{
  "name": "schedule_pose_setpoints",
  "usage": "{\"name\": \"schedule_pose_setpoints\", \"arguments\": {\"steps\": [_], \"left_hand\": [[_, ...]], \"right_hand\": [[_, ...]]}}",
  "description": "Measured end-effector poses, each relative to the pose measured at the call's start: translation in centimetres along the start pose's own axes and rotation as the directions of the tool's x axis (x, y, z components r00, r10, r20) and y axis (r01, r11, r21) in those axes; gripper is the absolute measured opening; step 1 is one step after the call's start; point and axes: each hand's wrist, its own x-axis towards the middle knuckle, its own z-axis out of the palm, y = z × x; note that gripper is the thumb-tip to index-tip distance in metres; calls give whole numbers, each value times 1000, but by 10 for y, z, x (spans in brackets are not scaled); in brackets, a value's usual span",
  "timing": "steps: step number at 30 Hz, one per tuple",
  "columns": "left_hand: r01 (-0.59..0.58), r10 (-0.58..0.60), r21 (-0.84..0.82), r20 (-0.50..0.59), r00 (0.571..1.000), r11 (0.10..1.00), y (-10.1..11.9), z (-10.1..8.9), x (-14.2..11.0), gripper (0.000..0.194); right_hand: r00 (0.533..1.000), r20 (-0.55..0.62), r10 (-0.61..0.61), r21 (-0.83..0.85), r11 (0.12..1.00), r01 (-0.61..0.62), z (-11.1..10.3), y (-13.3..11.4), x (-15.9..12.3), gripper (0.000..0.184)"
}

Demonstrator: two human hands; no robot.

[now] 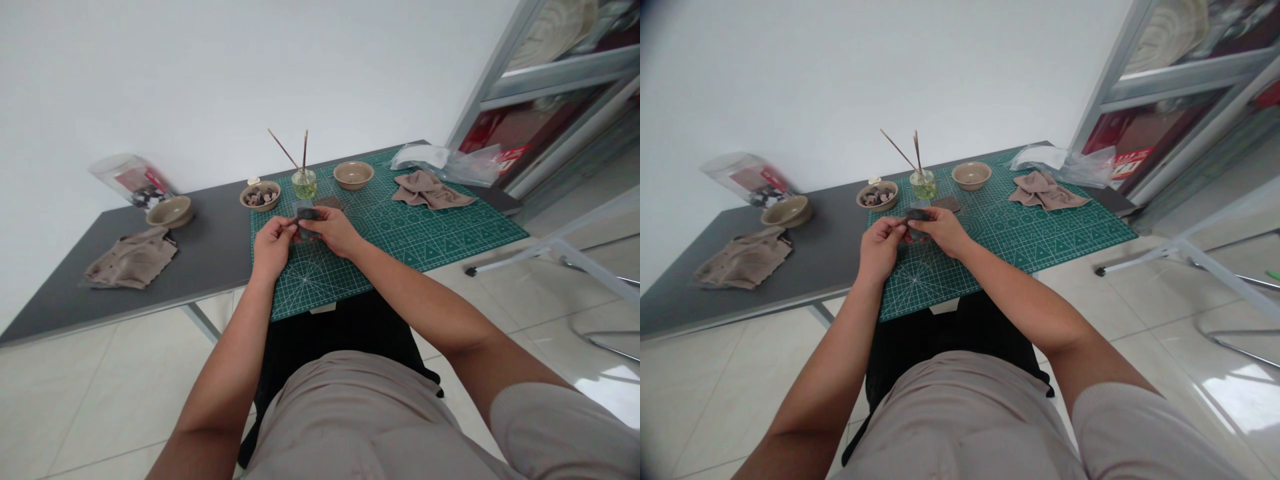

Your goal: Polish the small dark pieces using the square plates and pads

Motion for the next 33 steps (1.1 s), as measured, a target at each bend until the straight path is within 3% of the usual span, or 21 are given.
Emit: {"name": "schedule_pose_setpoints", "arguments": {"steps": [3, 15, 20, 25, 33], "left_hand": [[-28, 26, 97, 16, 1000, 995, 5, 0, -2, 2], [-104, 104, 425, 23, 994, 899, 12, 1, -8, 10], [-122, 124, 453, 25, 992, 883, 12, 1, -9, 9], [-67, 95, 435, -43, 995, 898, 7, 1, -7, 11], [-133, 133, 509, 36, 990, 850, 18, 3, -11, 11]], "right_hand": [[999, 27, 28, -15, 999, -28, 1, -3, -1, 26], [991, -30, 132, 36, 991, -131, -1, -1, 4, 23], [989, -12, 146, 38, 989, -146, 0, -3, 3, 24], [987, 48, 153, 59, 986, -156, -1, -1, 4, 23], [985, -7, 173, 29, 985, -173, -2, -1, 5, 20]]}}
